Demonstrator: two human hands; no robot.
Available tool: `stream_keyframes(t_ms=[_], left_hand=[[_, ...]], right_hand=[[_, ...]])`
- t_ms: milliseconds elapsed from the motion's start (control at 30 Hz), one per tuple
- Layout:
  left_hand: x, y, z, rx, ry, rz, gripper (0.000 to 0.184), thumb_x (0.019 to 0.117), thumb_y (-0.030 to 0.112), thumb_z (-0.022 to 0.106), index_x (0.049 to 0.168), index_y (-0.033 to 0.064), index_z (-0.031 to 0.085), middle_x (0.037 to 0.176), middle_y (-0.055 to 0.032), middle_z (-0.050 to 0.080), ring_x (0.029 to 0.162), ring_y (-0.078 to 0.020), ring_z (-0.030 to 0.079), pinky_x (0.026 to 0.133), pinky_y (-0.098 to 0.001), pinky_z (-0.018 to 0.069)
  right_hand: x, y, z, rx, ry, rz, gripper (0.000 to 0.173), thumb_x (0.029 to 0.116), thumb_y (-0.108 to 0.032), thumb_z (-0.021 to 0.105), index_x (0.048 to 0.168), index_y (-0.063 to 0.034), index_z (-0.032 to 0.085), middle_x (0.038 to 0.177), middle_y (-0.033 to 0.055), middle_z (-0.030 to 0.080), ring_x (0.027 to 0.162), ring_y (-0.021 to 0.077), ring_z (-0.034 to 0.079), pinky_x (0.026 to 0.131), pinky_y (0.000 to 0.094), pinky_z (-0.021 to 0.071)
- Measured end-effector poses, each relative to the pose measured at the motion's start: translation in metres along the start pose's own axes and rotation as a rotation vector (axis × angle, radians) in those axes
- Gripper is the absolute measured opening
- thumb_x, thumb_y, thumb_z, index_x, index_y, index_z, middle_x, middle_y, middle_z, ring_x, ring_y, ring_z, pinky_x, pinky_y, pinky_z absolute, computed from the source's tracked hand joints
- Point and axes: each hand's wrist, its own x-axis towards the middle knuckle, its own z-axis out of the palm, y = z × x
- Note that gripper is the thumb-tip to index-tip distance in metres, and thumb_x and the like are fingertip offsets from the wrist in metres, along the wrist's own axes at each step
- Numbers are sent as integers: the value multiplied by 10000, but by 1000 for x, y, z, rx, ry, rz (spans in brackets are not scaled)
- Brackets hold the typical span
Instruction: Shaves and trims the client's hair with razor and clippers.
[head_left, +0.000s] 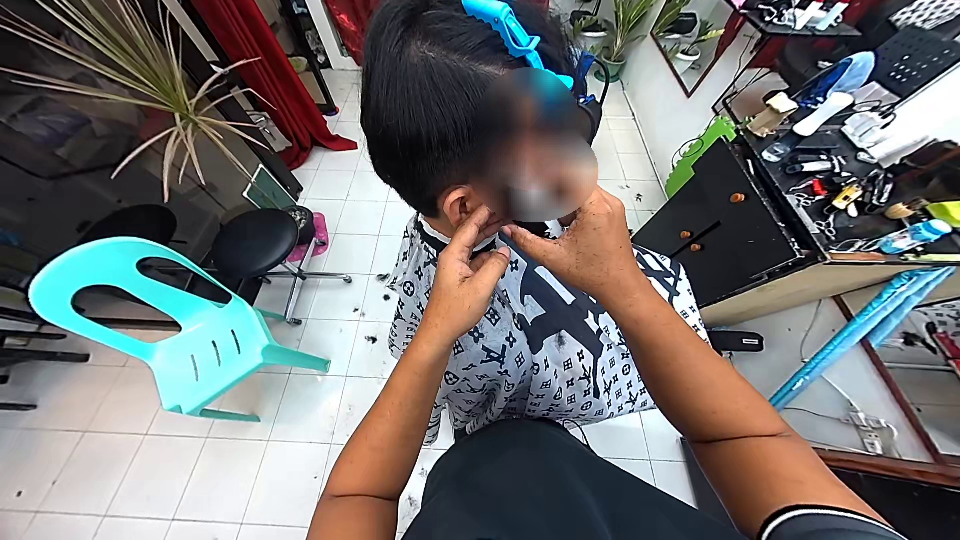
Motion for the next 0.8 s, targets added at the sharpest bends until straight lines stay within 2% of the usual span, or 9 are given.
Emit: stream_keyframes(t_ms=[400,600,700,733,800], left_hand=[[0,1,0,6,-10,2,553,984,-3,489,1533,13,419,1537,-131,470,1323,-167,549,1012,-319,529],[-1,2,-1,43,-19,-8,552,970,11,503,1517,21,433,1490,-140,513,1302,-187,565,998,-330,534],[1,15,-10,227,-4,71,455,970,64,547,1420,11,511,1352,-127,596,1130,-158,647,896,-303,573],[4,20,-14,309,10,137,439,965,80,566,1397,14,532,1293,-115,612,1046,-140,661,823,-283,585],[14,31,-22,507,52,293,440,958,112,601,1383,10,553,1084,-82,661,840,-106,658,662,-242,571]], right_hand=[[0,-1,1,101,16,62,534,838,-326,830,1214,-19,607,1111,105,697,905,136,711,730,296,612],[-4,0,0,195,47,105,550,837,-314,837,1221,-10,586,1108,99,690,905,101,716,718,251,621],[-17,-6,-8,245,60,132,562,847,-299,829,1258,-22,563,1126,85,667,908,93,701,693,243,614],[-24,-8,-11,269,69,128,570,852,-288,829,1274,-18,556,1135,81,661,913,89,700,695,239,618],[-41,-10,-17,316,66,133,597,855,-272,829,1323,-27,551,1189,69,667,968,96,707,734,250,631]])
